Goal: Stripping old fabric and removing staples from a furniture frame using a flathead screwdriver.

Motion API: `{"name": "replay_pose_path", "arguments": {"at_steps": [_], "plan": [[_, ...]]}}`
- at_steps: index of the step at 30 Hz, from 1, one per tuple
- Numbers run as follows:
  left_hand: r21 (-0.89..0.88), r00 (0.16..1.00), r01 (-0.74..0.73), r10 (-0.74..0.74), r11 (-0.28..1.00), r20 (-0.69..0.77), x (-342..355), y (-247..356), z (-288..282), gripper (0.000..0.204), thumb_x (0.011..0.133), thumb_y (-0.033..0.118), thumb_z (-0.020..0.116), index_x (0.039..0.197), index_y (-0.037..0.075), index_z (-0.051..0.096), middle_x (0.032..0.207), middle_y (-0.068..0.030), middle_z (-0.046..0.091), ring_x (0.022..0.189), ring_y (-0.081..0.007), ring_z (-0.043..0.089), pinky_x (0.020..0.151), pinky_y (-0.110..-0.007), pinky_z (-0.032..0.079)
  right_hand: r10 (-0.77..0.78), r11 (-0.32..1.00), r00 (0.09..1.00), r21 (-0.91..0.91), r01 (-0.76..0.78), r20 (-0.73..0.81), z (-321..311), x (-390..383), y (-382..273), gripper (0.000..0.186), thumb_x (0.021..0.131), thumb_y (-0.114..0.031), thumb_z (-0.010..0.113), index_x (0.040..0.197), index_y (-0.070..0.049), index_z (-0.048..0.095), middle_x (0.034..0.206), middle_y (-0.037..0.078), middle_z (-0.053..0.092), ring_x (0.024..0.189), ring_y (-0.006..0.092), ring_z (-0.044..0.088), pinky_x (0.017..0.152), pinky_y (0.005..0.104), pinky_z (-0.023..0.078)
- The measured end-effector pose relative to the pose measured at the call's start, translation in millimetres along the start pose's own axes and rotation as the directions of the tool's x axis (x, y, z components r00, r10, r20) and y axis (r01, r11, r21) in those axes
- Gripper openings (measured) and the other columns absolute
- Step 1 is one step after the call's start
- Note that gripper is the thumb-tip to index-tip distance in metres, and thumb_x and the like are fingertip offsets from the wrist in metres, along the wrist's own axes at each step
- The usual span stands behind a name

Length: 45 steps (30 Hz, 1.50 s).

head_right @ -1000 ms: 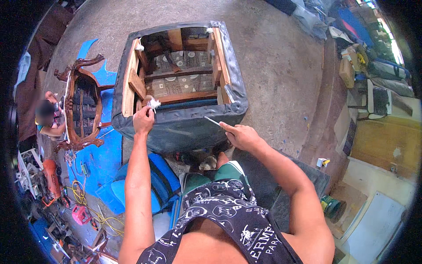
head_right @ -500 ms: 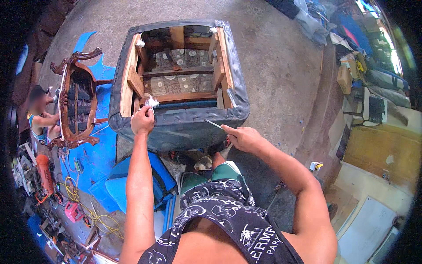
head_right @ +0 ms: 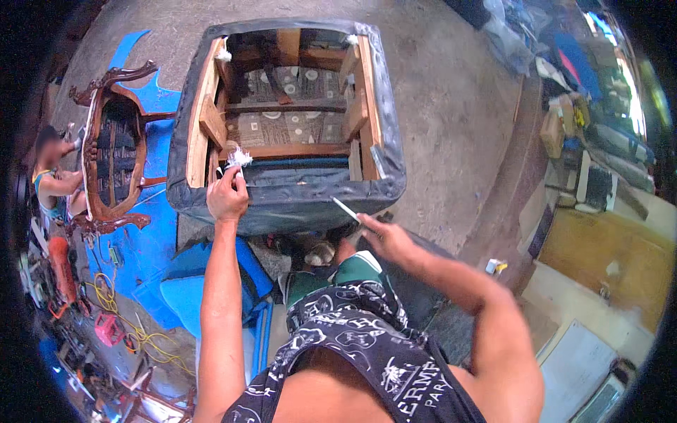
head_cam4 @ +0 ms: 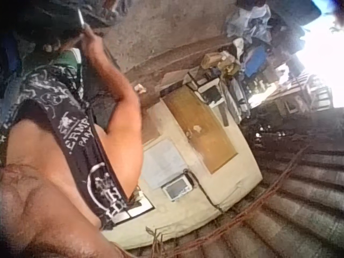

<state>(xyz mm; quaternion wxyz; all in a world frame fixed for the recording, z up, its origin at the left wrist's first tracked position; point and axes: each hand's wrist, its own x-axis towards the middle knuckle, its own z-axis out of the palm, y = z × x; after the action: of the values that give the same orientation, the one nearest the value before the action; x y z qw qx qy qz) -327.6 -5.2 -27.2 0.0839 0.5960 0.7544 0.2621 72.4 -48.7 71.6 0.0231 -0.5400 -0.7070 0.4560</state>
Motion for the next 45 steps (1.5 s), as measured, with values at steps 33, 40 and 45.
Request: {"name": "replay_pose_path", "arguments": {"at_steps": [33, 40, 45], "plan": [[0.031, 0.982, 0.123, -0.127, 0.992, 0.137, -2, -3, -2, 0.023, 0.090, 0.029, 0.056, 0.104, 0.020, 0.072, 0.084, -0.0118, 0.073, 0.084, -0.0331, 0.069, 0.080, -0.045, 0.051, 0.104, 0.981, 0.987, 0.177, -0.081, -0.125, 51, -30, -46, 0.056, 0.098, -0.019, 0.055, 0.152, -0.021, 0.038, 0.116, 0.031, 0.063, 0.110, 0.0471, 0.062, 0.094, 0.0461, 0.049], [-0.018, 0.984, 0.136, -0.132, 0.991, 0.123, 1, 2, 7, 0.023, 0.088, 0.029, 0.057, 0.101, 0.018, 0.073, 0.083, -0.0111, 0.074, 0.082, -0.0331, 0.070, 0.082, -0.044, 0.052, 0.094, 0.994, 0.993, -0.045, -0.098, -0.070, 34, -14, -57, 0.052, 0.098, -0.023, 0.053, 0.149, -0.023, 0.042, 0.095, 0.031, 0.066, 0.091, 0.0496, 0.065, 0.082, 0.0549, 0.051], [0.001, 0.992, 0.120, -0.120, 0.993, 0.049, 7, -10, -15, 0.024, 0.087, 0.029, 0.057, 0.099, 0.016, 0.074, 0.079, -0.0138, 0.073, 0.076, -0.0340, 0.070, 0.076, -0.048, 0.053, 0.199, 0.961, 0.979, -0.190, -0.203, -0.039, 34, 0, -92, 0.051, 0.097, -0.025, 0.054, 0.147, -0.022, 0.044, 0.093, 0.030, 0.067, 0.087, 0.0501, 0.065, 0.077, 0.0562, 0.051]]}}
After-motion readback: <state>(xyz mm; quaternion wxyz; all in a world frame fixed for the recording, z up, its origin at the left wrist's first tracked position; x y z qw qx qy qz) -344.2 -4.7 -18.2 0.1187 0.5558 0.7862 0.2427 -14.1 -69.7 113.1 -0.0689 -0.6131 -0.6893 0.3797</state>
